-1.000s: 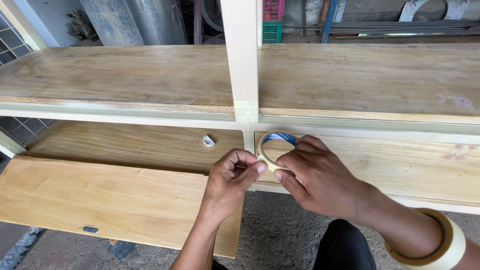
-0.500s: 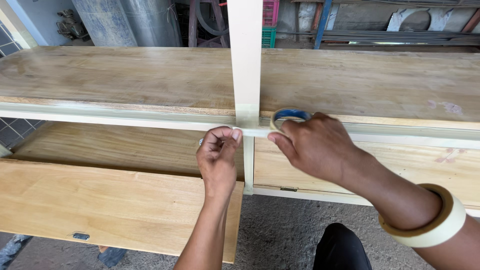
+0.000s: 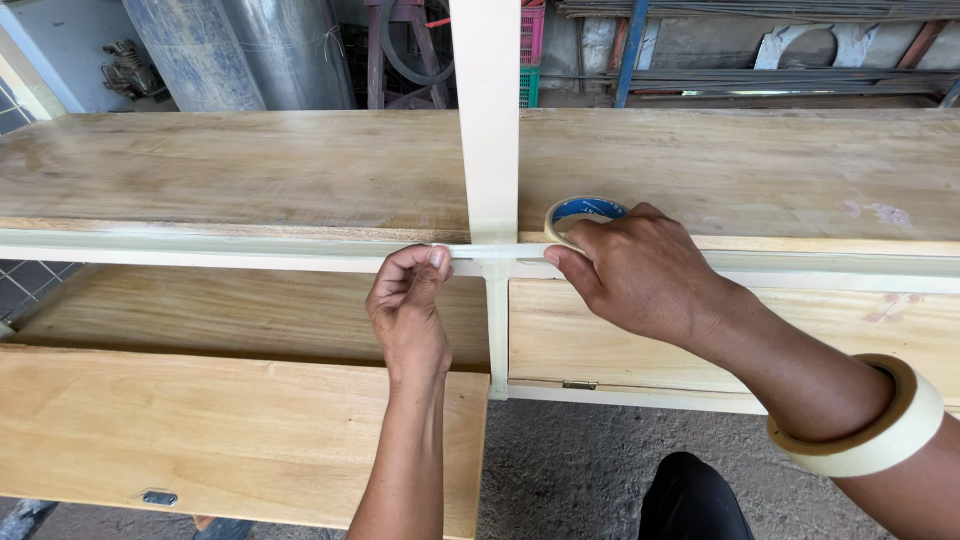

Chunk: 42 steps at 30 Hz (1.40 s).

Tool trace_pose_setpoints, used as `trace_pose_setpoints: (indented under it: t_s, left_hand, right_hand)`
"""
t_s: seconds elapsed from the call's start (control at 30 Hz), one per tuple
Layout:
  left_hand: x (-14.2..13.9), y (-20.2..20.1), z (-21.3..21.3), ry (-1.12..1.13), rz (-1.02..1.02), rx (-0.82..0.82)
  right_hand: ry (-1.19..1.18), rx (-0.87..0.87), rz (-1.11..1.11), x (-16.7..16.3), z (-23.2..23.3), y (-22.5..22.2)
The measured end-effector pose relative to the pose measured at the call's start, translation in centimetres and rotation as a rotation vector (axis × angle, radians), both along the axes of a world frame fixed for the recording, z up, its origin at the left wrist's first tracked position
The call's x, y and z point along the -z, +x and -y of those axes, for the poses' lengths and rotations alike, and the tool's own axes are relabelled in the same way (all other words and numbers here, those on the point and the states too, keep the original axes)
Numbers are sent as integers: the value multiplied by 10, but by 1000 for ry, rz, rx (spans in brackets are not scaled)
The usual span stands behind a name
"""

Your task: The person applies masking tape along the seams and edges of a wooden cabinet, pulling strips from a roll worn on the wrist, aligning the tape over the joints and corners, and pressing it down by hand. They move around the cabinet taping different sections and smooth a panel with their hand.

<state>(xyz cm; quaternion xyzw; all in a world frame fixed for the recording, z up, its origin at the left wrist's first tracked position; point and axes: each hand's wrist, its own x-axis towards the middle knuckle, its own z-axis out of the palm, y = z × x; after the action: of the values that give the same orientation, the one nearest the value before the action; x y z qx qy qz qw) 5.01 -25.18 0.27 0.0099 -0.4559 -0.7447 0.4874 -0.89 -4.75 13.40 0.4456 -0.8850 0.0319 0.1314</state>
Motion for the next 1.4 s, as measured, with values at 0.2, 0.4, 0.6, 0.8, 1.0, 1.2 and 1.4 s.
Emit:
trace_pose_setpoints:
  t_s: [0.2, 0.4, 0.6, 0.8, 1.0, 1.2, 1.4]
  left_hand:
    - [-1, 6, 5, 10, -19, -14]
    - [19, 7, 7, 6, 38, -77]
    - [25, 43, -9, 106, 270, -314]
    - [-1, 57, -76, -831, 125, -548]
    - [-34, 37, -85, -811, 486, -238]
    - [-45, 47, -78, -789, 627, 82]
    - [-17, 37, -83, -730, 608, 246]
  right_hand:
    - [39, 19, -120, 1, -3, -2]
    - [2, -107, -118, -5, -5, 8]
    - [247, -79, -10, -28, -6, 34]
    - [432, -36, 113, -40, 0, 53]
    - [373, -26, 141, -37, -4, 54]
    - [344, -83, 71, -11, -23, 49]
    - [197, -179, 195, 24, -50, 27]
